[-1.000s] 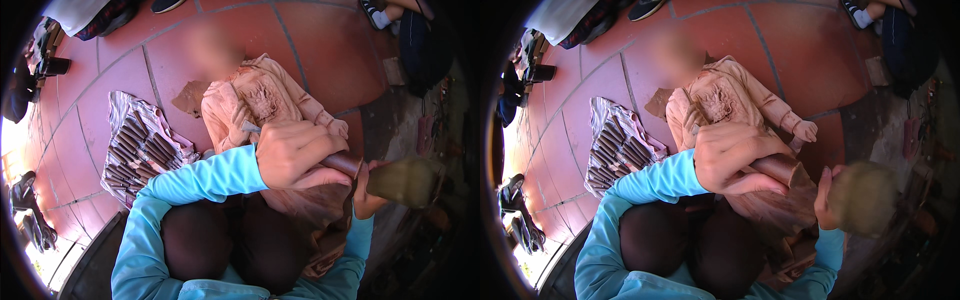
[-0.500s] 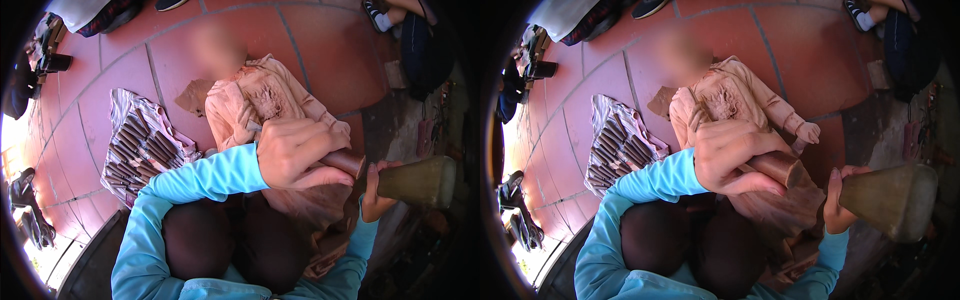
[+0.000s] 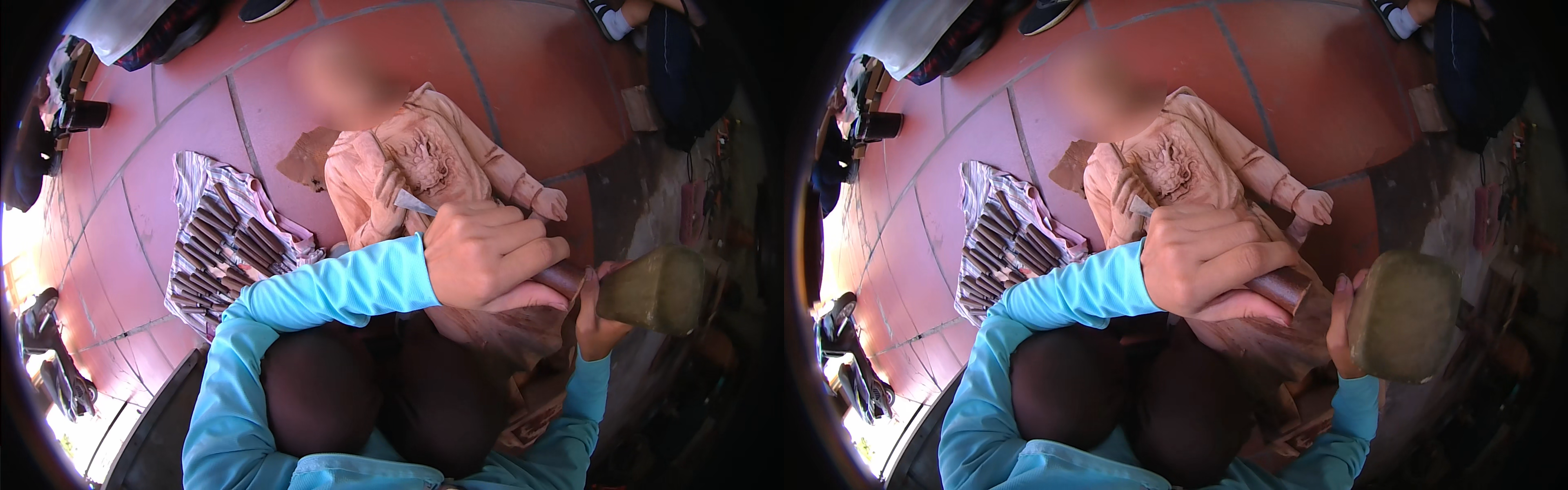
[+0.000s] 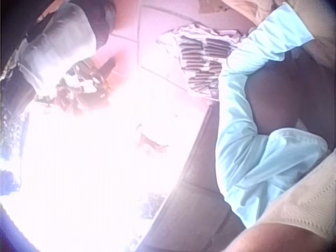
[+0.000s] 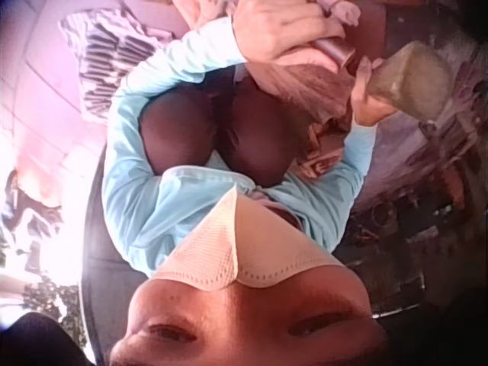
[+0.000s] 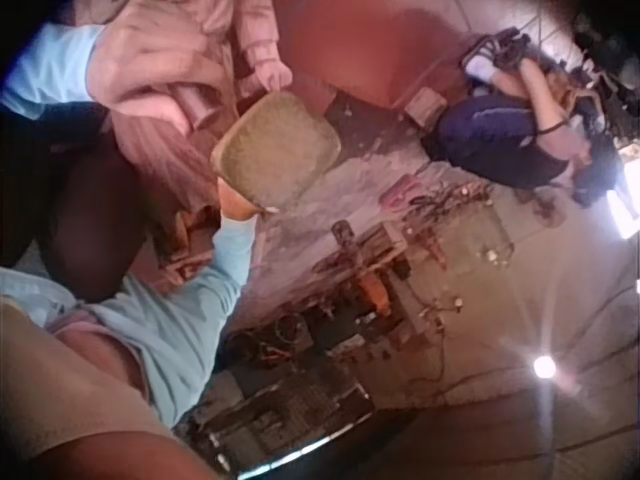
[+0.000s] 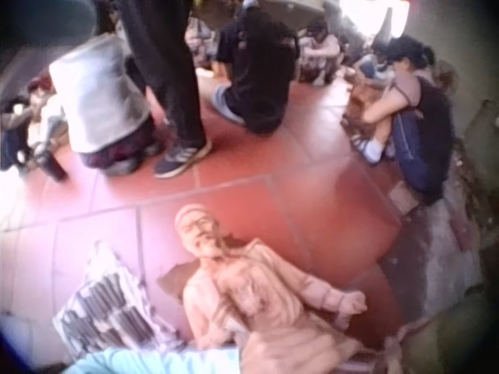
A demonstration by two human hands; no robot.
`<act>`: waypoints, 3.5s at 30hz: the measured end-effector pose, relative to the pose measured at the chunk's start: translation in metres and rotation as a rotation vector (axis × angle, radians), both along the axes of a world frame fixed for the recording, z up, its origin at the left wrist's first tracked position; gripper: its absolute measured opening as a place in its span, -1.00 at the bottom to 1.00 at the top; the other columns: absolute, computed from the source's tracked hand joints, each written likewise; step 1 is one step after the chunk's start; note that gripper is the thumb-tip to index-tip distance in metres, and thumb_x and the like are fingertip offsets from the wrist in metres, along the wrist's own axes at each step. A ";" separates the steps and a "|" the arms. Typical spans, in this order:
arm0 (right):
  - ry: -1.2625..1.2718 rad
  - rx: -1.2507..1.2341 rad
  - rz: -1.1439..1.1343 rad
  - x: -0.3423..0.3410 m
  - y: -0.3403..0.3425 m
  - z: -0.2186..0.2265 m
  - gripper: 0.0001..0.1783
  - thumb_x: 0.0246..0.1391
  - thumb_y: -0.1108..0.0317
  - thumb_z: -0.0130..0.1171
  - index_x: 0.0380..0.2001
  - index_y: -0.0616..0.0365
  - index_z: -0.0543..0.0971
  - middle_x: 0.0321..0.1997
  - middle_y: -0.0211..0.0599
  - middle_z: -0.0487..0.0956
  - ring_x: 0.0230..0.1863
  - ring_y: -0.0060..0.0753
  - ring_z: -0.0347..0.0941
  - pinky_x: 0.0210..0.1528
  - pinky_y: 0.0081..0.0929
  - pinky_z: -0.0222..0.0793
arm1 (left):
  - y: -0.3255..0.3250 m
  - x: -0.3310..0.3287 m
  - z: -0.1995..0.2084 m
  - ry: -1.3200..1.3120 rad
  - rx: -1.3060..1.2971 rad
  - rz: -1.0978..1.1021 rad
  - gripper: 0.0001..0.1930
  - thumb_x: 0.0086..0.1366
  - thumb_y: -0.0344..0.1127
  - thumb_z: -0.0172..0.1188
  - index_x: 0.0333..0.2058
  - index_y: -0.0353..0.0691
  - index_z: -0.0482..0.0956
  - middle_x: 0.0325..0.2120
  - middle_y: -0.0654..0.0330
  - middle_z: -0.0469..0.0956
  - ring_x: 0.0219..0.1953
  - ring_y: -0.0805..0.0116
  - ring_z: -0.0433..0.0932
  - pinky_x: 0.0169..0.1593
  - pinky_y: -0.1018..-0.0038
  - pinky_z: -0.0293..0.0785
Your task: The person is carving a wooden statue of a man using a chisel and a wooden mallet. They repeatedly strike the chisel to shape the wood, focusing on the torso and arm areas of the figure.
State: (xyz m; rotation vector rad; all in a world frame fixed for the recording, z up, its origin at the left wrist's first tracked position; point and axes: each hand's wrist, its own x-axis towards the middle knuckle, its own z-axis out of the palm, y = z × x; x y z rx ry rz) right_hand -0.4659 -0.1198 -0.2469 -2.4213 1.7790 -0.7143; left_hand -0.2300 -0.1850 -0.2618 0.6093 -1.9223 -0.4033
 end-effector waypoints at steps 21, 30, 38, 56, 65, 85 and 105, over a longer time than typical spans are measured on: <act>-0.310 0.052 -0.067 0.013 -0.002 0.010 -0.94 0.13 0.49 0.04 -0.36 0.27 0.40 -0.45 -0.30 0.35 -0.40 -0.34 0.26 -0.30 -0.41 0.22 | -0.003 0.009 0.003 0.120 0.059 -0.052 -0.47 -0.03 0.05 0.37 -0.25 -0.31 0.56 -0.56 0.22 0.52 -0.63 0.34 0.47 -0.57 0.49 0.34; -0.370 -0.033 -0.169 0.000 -0.005 0.000 -0.74 -0.06 0.57 0.24 -0.24 0.38 0.51 -0.26 -0.12 0.56 -0.18 -0.20 0.47 -0.05 -0.35 0.32 | -0.007 0.009 0.006 0.188 0.050 -0.026 -0.48 -0.03 -0.01 0.40 -0.24 -0.34 0.56 -0.57 0.20 0.50 -0.62 0.31 0.47 -0.55 0.48 0.35; -0.381 -0.039 -0.118 -0.003 -0.010 0.003 -0.81 -0.05 0.64 0.22 -0.30 0.39 0.53 -0.30 -0.20 0.55 -0.24 -0.31 0.46 -0.04 -0.43 0.32 | -0.007 0.009 0.004 0.189 0.066 -0.015 -0.49 -0.04 -0.04 0.41 -0.24 -0.33 0.56 -0.62 0.20 0.46 -0.65 0.31 0.44 -0.56 0.47 0.33; -0.084 -0.068 -0.037 -0.002 -0.005 -0.003 -0.77 -0.02 0.59 0.20 -0.25 0.40 0.47 -0.28 -0.18 0.52 -0.25 -0.34 0.44 -0.11 -0.40 0.35 | -0.005 0.006 0.007 0.128 -0.078 0.047 -0.50 -0.03 0.09 0.33 -0.31 -0.25 0.58 -0.65 0.32 0.39 -0.70 0.44 0.36 -0.66 0.51 0.19; -0.100 0.043 -0.007 0.008 -0.005 0.010 -0.83 0.01 0.67 0.11 -0.29 0.39 0.42 -0.36 -0.23 0.46 -0.32 -0.39 0.37 -0.15 -0.43 0.32 | -0.008 0.008 0.002 0.107 -0.053 0.058 -0.47 -0.07 0.08 0.37 -0.28 -0.26 0.58 -0.64 0.27 0.43 -0.69 0.39 0.40 -0.64 0.50 0.26; -0.102 -0.132 -0.048 0.028 -0.030 0.035 -0.90 0.02 0.61 0.18 -0.39 0.38 0.47 -0.37 -0.28 0.50 -0.30 -0.42 0.40 -0.12 -0.45 0.31 | -0.015 0.029 0.006 0.297 0.025 0.055 -0.48 0.02 0.01 0.37 -0.21 -0.31 0.54 -0.50 0.15 0.55 -0.57 0.27 0.51 -0.51 0.45 0.39; -0.247 -0.069 -0.056 0.029 -0.027 0.043 -0.83 -0.02 0.66 0.19 -0.30 0.39 0.48 -0.37 -0.33 0.49 -0.34 -0.48 0.42 -0.19 -0.51 0.35 | 0.013 0.026 0.022 0.190 -0.140 0.020 -0.48 0.01 0.14 0.28 -0.31 -0.25 0.57 -0.63 0.31 0.40 -0.68 0.48 0.36 -0.66 0.53 0.15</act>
